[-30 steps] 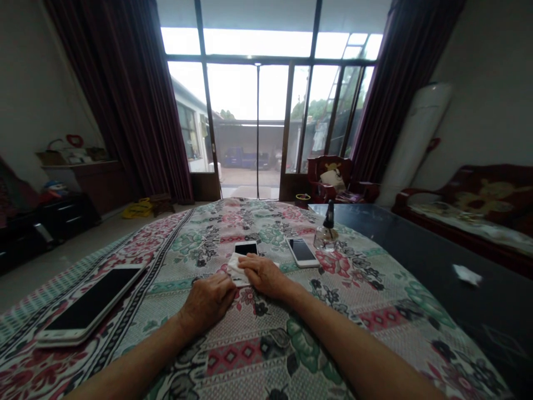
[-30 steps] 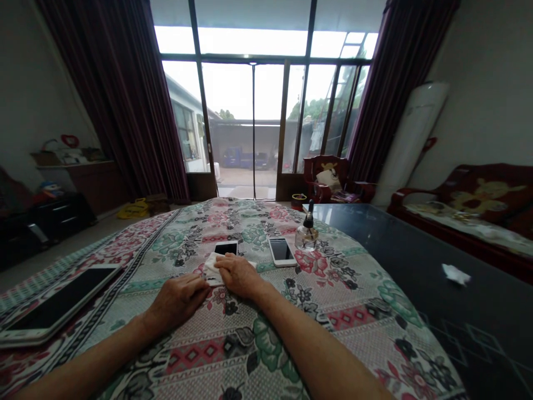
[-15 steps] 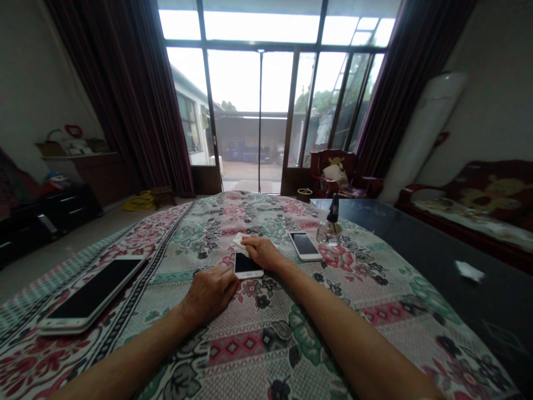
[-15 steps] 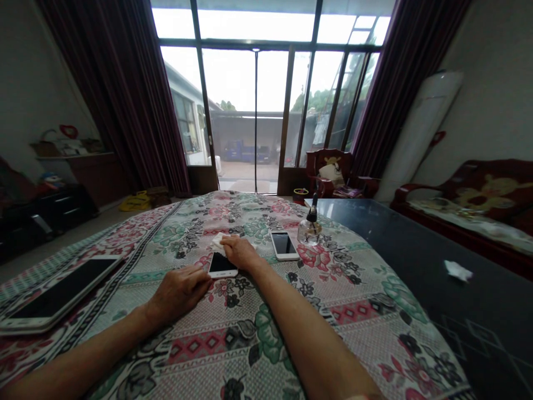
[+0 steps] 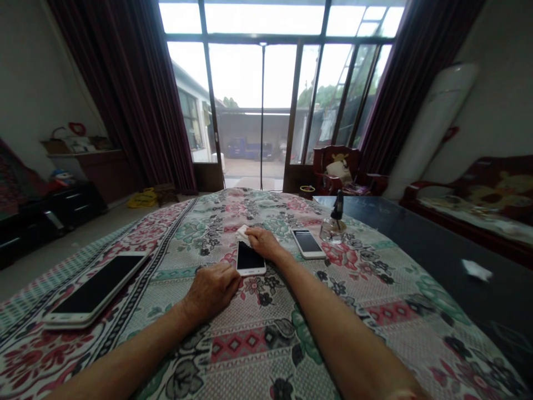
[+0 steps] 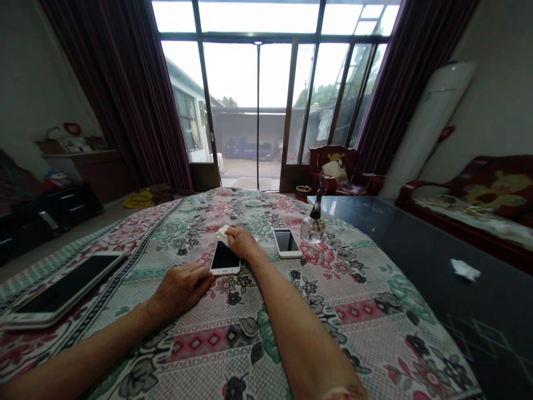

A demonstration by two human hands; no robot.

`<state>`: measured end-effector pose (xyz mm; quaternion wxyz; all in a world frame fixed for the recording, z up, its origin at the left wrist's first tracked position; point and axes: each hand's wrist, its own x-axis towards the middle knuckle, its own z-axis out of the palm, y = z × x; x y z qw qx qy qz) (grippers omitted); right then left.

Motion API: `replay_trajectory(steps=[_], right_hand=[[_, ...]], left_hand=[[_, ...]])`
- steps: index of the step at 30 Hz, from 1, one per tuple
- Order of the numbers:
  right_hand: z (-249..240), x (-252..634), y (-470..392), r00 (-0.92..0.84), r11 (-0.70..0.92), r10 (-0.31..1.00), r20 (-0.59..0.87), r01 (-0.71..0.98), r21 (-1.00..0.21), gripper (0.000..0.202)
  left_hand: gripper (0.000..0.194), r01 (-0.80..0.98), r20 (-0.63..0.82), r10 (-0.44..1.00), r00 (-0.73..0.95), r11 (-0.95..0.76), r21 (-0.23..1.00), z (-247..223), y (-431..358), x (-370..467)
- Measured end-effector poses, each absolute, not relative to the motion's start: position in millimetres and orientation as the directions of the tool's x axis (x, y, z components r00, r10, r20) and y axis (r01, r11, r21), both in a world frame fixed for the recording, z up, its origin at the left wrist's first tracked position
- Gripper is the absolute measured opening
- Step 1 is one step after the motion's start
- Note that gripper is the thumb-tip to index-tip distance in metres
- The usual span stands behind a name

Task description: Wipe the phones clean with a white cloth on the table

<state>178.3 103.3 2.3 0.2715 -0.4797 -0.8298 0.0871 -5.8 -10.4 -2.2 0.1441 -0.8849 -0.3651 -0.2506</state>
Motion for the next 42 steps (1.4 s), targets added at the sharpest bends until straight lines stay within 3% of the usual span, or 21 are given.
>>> replay_trajectory(steps=[9, 19, 25, 37, 42], right_hand=[[16, 177, 87, -0.460, 0.552, 0.822, 0.336, 0.789, -0.269, 0.028], [27, 157, 68, -0.594, 0.651, 0.759, 0.267, 0.700, -0.294, 0.026], [27, 158, 74, -0.546, 0.608, 0.794, 0.267, 0.724, -0.327, 0.029], [23, 181, 86, -0.286, 0.363, 0.917, 0.277, 0.888, -0.283, 0.031], [24, 168, 74, -0.306, 0.367, 0.917, 0.257, 0.899, -0.240, 0.029]], left_hand=[[0.023, 0.719, 0.535, 0.581, 0.613, -0.691, -0.074, -4, -9, -8], [0.024, 0.713, 0.548, 0.560, 0.622, -0.694, -0.101, -3, -9, -8], [0.023, 0.715, 0.549, 0.561, 0.620, -0.691, -0.102, -3, -9, -8], [0.022, 0.761, 0.541, 0.617, 0.572, -0.644, -0.070, -4, -5, -9], [0.022, 0.767, 0.546, 0.624, 0.559, -0.639, -0.054, -4, -5, -8]])
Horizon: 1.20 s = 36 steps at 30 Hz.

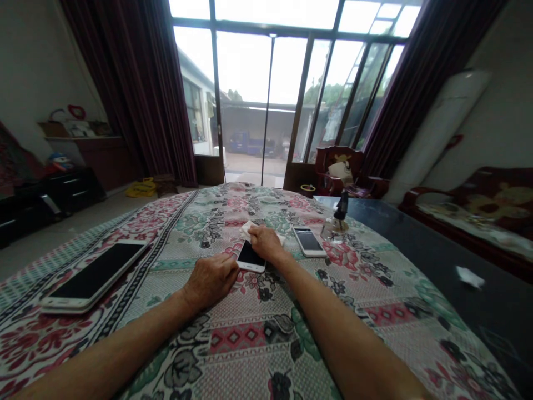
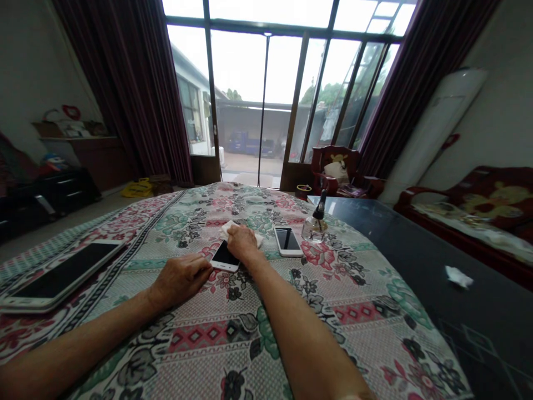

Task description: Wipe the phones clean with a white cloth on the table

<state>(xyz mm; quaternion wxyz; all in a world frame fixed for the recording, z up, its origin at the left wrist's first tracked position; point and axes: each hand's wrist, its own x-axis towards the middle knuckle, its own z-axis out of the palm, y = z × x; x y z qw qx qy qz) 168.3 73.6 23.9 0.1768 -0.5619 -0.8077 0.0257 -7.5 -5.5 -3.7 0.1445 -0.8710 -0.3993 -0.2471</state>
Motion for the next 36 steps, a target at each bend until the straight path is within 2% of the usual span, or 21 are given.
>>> replay_trajectory(steps=[6, 10, 14, 24, 36], right_hand=[[25, 149, 62, -0.423, 0.467, 0.879, 0.219, 0.858, -0.216, 0.027], [22, 160, 69, -0.453, 0.516, 0.853, 0.259, 0.808, -0.285, 0.032], [19, 175, 77, -0.366, 0.445, 0.886, 0.284, 0.841, -0.307, 0.032], [23, 184, 63, -0.193, 0.267, 0.944, 0.268, 0.924, -0.275, 0.033], [16, 171, 49, -0.295, 0.357, 0.921, 0.256, 0.902, -0.245, 0.031]], left_hand=[[0.023, 0.766, 0.543, 0.627, 0.558, -0.642, -0.045, -5, -5, -8], [0.023, 0.761, 0.542, 0.622, 0.565, -0.647, -0.050, -4, -5, -9], [0.024, 0.770, 0.548, 0.631, 0.550, -0.637, -0.040, -4, -3, -9], [0.028, 0.783, 0.511, 0.666, 0.544, -0.622, -0.022, -2, 0, -8], [0.029, 0.780, 0.530, 0.647, 0.548, -0.625, -0.042, -2, 1, -1]])
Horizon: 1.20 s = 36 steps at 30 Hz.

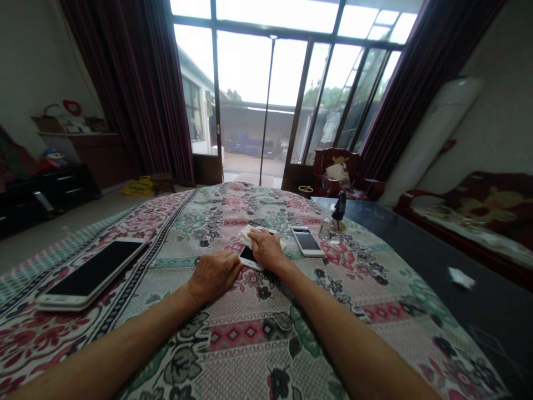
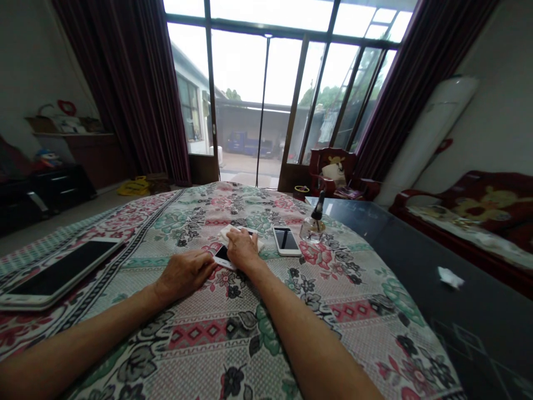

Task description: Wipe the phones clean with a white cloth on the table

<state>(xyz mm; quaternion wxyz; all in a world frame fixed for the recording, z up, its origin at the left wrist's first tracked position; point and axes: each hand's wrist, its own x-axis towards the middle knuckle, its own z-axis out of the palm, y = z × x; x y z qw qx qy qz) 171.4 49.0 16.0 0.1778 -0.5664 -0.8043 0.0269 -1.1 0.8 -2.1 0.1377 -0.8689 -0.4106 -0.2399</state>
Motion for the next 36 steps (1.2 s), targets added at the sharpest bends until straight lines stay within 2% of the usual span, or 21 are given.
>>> replay_trajectory(steps=[7, 13, 24, 30, 36], right_hand=[[17, 169, 31, -0.438, 0.497, 0.857, 0.271, 0.842, -0.211, 0.030], [12, 177, 19, -0.551, 0.638, 0.766, 0.330, 0.715, -0.286, 0.031], [12, 200, 38, -0.335, 0.466, 0.861, 0.382, 0.821, -0.330, 0.032], [5, 191, 33, -0.349, 0.486, 0.853, 0.389, 0.802, -0.346, 0.035], [8, 182, 21, -0.419, 0.541, 0.829, 0.370, 0.768, -0.343, 0.036]], left_hand=[[0.027, 0.776, 0.544, 0.641, 0.541, -0.629, -0.031, -3, 2, 0], [0.027, 0.764, 0.553, 0.627, 0.548, -0.644, -0.027, -4, 2, -1], [0.029, 0.811, 0.480, 0.708, 0.518, -0.585, -0.012, -2, 0, 2], [0.027, 0.864, 0.467, 0.761, 0.450, -0.503, -0.014, 1, -2, 10], [0.027, 0.863, 0.512, 0.733, 0.447, -0.503, -0.034, -1, -1, 12]])
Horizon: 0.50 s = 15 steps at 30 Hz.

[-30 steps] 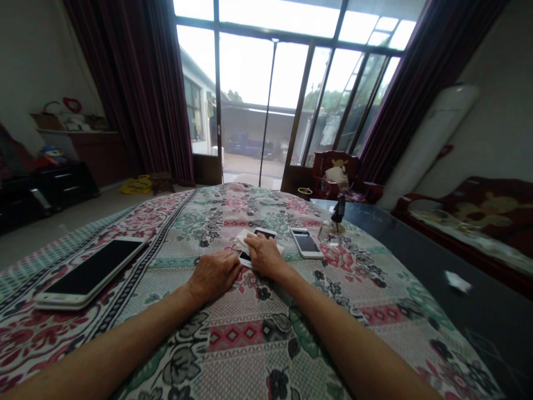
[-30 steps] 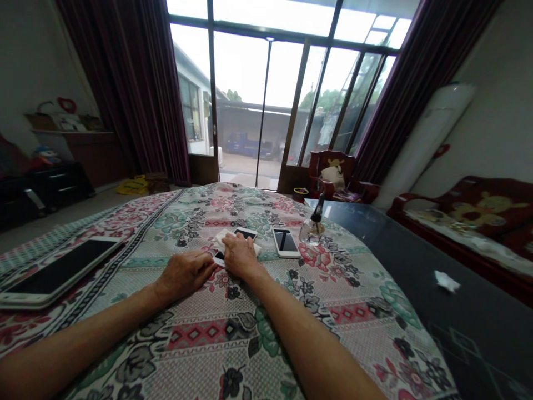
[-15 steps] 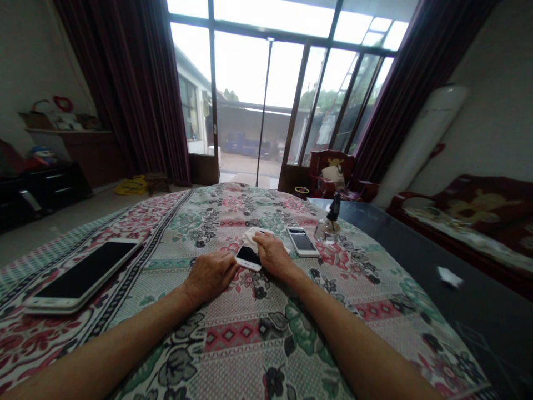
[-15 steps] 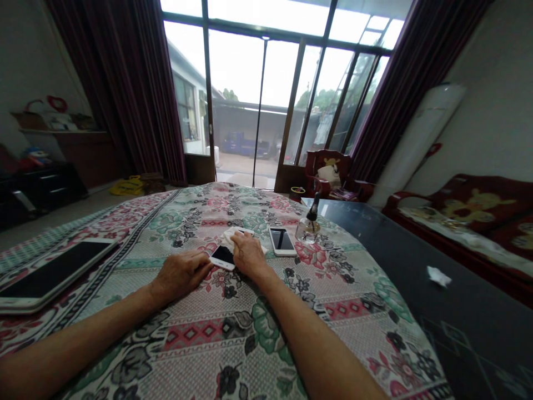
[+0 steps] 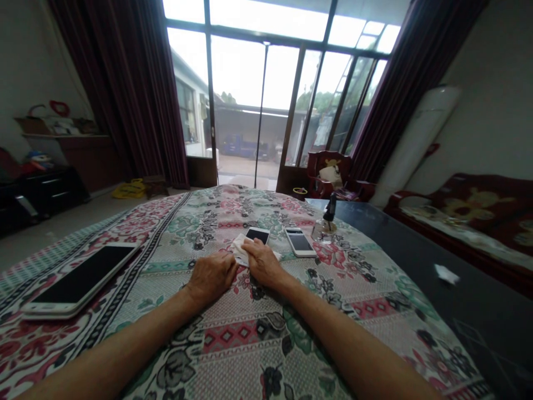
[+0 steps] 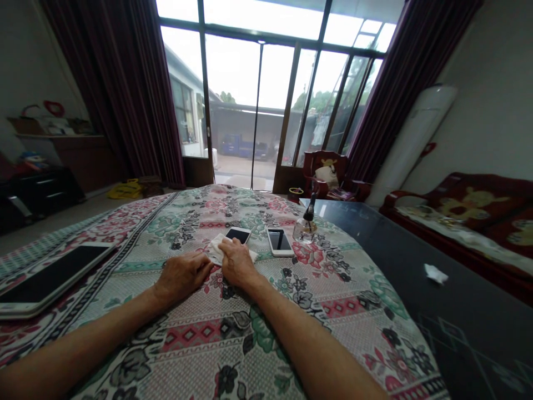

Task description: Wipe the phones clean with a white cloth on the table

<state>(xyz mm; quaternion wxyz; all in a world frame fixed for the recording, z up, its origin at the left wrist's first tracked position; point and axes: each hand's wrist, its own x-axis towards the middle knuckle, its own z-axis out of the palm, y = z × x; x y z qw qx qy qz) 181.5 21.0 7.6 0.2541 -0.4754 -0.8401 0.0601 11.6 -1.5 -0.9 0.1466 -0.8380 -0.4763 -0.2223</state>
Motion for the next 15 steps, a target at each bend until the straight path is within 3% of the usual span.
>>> replay_trajectory(steps=[6, 15], right_hand=[[9.3, 179.2, 19.2, -0.501, 0.604, 0.794, 0.344, 0.716, -0.351, 0.035], [13.7, 181.3, 13.1, -0.353, 0.430, 0.898, 0.265, 0.834, -0.346, 0.037]], left_hand=[[0.023, 0.869, 0.559, 0.715, 0.420, -0.494, -0.020, -3.6, 1.5, 11.9], [0.028, 0.861, 0.529, 0.723, 0.444, -0.508, -0.028, -2.2, 1.1, 10.7]])
